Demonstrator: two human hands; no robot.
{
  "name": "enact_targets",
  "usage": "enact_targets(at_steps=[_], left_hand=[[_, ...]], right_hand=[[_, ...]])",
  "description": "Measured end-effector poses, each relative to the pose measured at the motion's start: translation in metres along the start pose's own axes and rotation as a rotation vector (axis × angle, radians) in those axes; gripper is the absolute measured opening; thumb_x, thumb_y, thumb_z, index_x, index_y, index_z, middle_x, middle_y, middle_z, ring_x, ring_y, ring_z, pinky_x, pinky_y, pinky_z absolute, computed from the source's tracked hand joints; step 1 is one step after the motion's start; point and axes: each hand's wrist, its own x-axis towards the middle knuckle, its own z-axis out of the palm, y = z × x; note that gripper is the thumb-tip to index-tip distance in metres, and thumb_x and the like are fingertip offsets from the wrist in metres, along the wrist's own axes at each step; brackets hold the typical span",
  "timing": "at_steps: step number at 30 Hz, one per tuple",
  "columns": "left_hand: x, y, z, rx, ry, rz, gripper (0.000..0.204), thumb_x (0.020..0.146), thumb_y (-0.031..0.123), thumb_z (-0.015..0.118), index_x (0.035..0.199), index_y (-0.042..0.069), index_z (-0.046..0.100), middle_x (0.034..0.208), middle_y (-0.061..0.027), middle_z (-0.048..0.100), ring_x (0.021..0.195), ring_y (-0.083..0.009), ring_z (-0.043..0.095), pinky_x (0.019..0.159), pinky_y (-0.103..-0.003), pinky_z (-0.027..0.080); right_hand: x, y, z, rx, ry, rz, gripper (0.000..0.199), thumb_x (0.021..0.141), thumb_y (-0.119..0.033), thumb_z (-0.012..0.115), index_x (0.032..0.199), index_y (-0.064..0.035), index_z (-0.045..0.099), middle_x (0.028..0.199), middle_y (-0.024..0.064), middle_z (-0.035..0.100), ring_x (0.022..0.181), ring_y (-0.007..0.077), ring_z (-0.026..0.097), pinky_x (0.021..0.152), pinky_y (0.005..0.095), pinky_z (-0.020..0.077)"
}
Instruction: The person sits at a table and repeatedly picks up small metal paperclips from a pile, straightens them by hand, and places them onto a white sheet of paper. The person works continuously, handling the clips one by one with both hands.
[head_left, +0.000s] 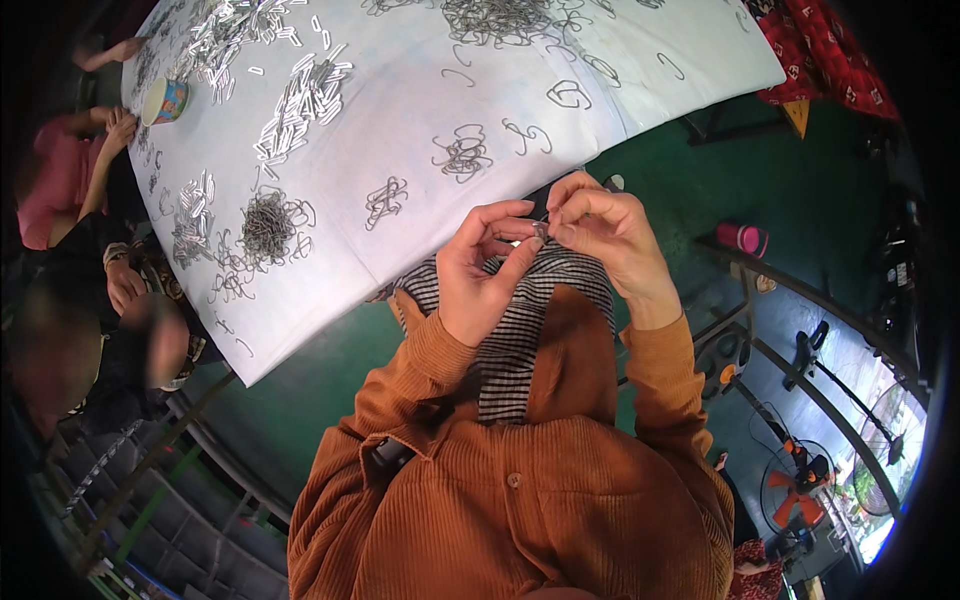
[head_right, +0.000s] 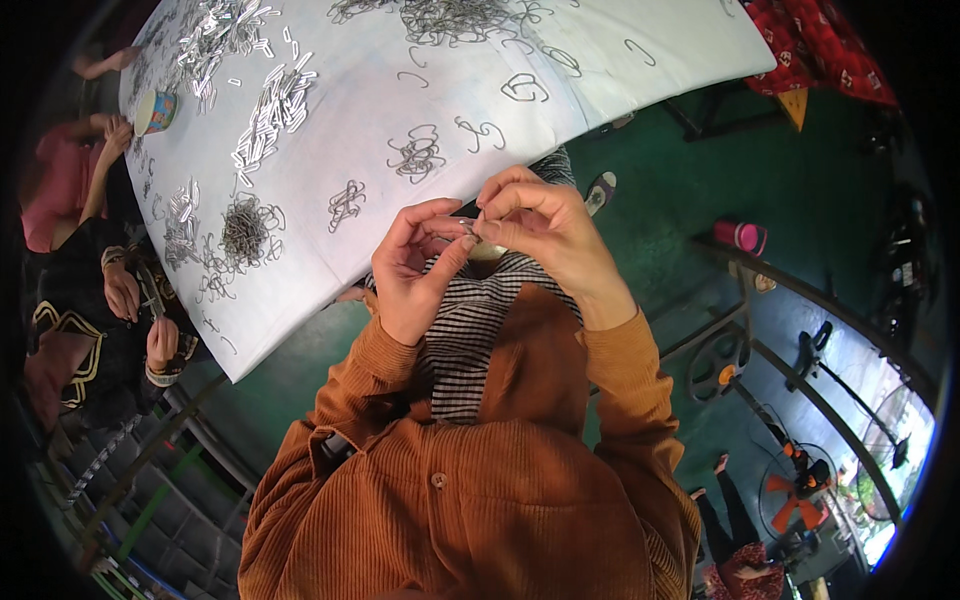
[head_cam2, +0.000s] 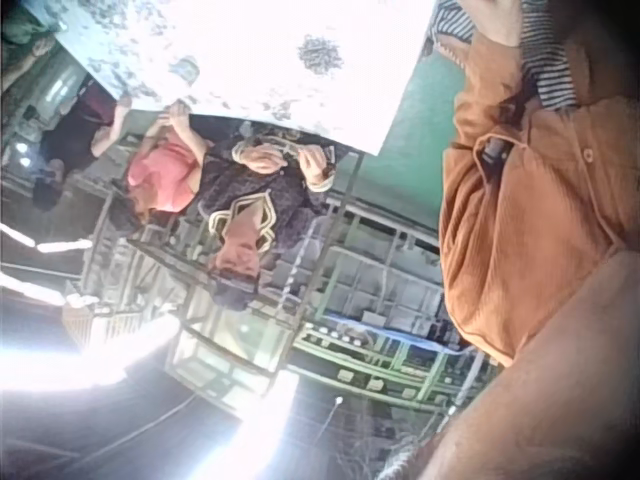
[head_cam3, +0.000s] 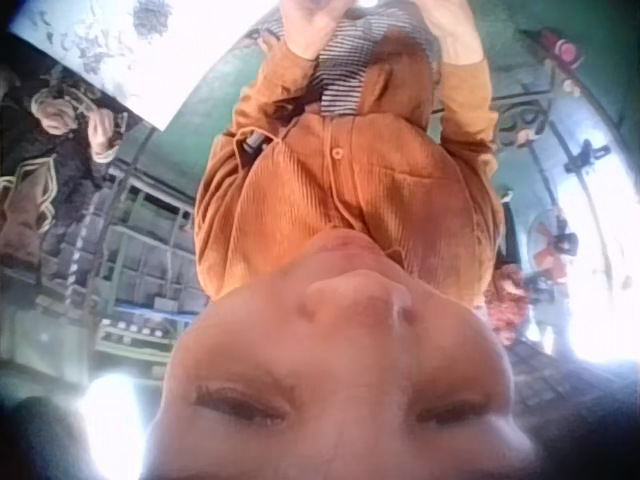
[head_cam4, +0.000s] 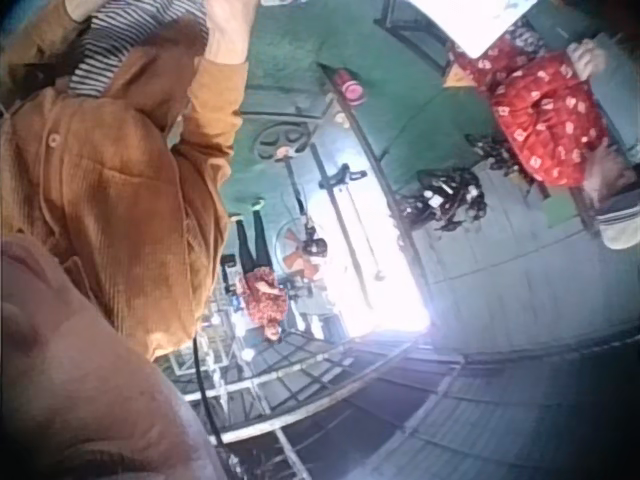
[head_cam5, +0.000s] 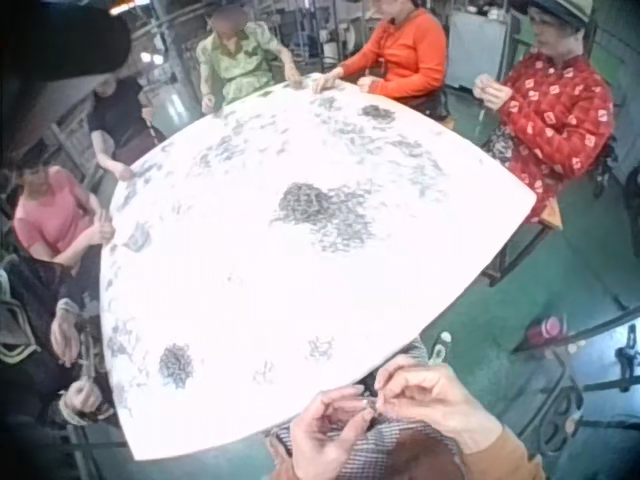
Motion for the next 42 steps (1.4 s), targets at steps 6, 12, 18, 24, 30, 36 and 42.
enact_targets(at_steps=[6, 12, 18, 24, 30, 36, 42], left_hand=[[-0.002, -0.002, 0.002, 0.027, -0.007, -0.007, 0.039, 0.084, -0.007, 0.067, 0.121, -0.002, 0.053, 0.098, -0.0071, 0.066, 0.090, -0.0110, 0.063, 0.079, -0.024, 0.051], [-0.004, -0.001, 0.004, 0.021, 0.007, -0.008, 0.041, 0.085, -0.007, 0.066, 0.123, -0.002, 0.052, 0.097, -0.0072, 0.067, 0.089, -0.0110, 0.063, 0.079, -0.024, 0.051], [-0.007, -0.009, 0.004, 0.075, -0.005, 0.015, 0.041, 0.083, -0.006, 0.066, 0.121, 0.001, 0.055, 0.098, -0.0062, 0.068, 0.087, -0.0092, 0.064, 0.074, -0.023, 0.051], [0.032, -0.004, -0.058, 0.649, 0.090, 0.450, 0.027, 0.076, -0.006, 0.065, 0.100, 0.006, 0.068, 0.101, -0.0107, 0.068, 0.092, -0.0277, 0.066, 0.081, -0.033, 0.053], [0.126, -0.022, -0.182, 1.221, 0.475, 0.342, 0.020, 0.080, 0.015, 0.072, 0.098, 0.007, 0.069, 0.092, -0.0105, 0.066, 0.085, -0.0258, 0.064, 0.075, -0.034, 0.052], [0.142, -0.028, -0.184, 1.282, 0.380, 0.178, 0.014, 0.078, 0.014, 0.073, 0.085, 0.005, 0.066, 0.086, -0.0090, 0.063, 0.086, -0.0267, 0.060, 0.077, -0.037, 0.050], [0.139, -0.020, -0.173, 1.150, 0.257, 0.018, 0.015, 0.080, 0.006, 0.071, 0.095, 0.005, 0.067, 0.080, -0.0089, 0.068, 0.070, -0.0203, 0.065, 0.069, -0.032, 0.051]], right_hand=[[-0.002, -0.004, 0.004, -0.205, 0.043, -0.094, 0.007, 0.081, 0.002, 0.071, 0.081, 0.0028, 0.063, 0.091, 0.0035, 0.057, 0.082, 0.0088, 0.055, 0.075, 0.0234, 0.0465], [-0.007, -0.007, 0.005, -0.354, 0.068, -0.143, 0.008, 0.079, 0.004, 0.070, 0.080, 0.0030, 0.062, 0.088, 0.0044, 0.058, 0.082, 0.0100, 0.057, 0.074, 0.0253, 0.0473], [-0.007, -0.012, 0.023, -0.563, 0.163, -0.332, 0.008, 0.078, 0.007, 0.068, 0.080, 0.0015, 0.062, 0.084, 0.0094, 0.063, 0.080, 0.0183, 0.062, 0.079, 0.0309, 0.0497], [-0.020, 0.002, 0.030, -0.668, 0.224, -0.454, 0.009, 0.078, 0.008, 0.065, 0.081, 0.0002, 0.062, 0.084, 0.0090, 0.065, 0.081, 0.0202, 0.063, 0.090, 0.0385, 0.0495], [-0.021, 0.009, 0.036, -0.625, 0.218, -0.485, 0.010, 0.078, 0.008, 0.066, 0.082, -0.0001, 0.061, 0.086, 0.0092, 0.067, 0.081, 0.0208, 0.065, 0.092, 0.0415, 0.0488], [-0.024, 0.015, 0.035, -0.614, 0.228, -0.453, 0.011, 0.078, 0.007, 0.068, 0.082, -0.0001, 0.061, 0.085, 0.0093, 0.066, 0.080, 0.0205, 0.065, 0.092, 0.0374, 0.0489], [-0.024, 0.017, 0.031, -0.685, 0.168, -0.490, 0.011, 0.078, 0.007, 0.066, 0.084, 0.0000, 0.061, 0.085, 0.0092, 0.065, 0.076, 0.0188, 0.065, 0.095, 0.0390, 0.0482]])
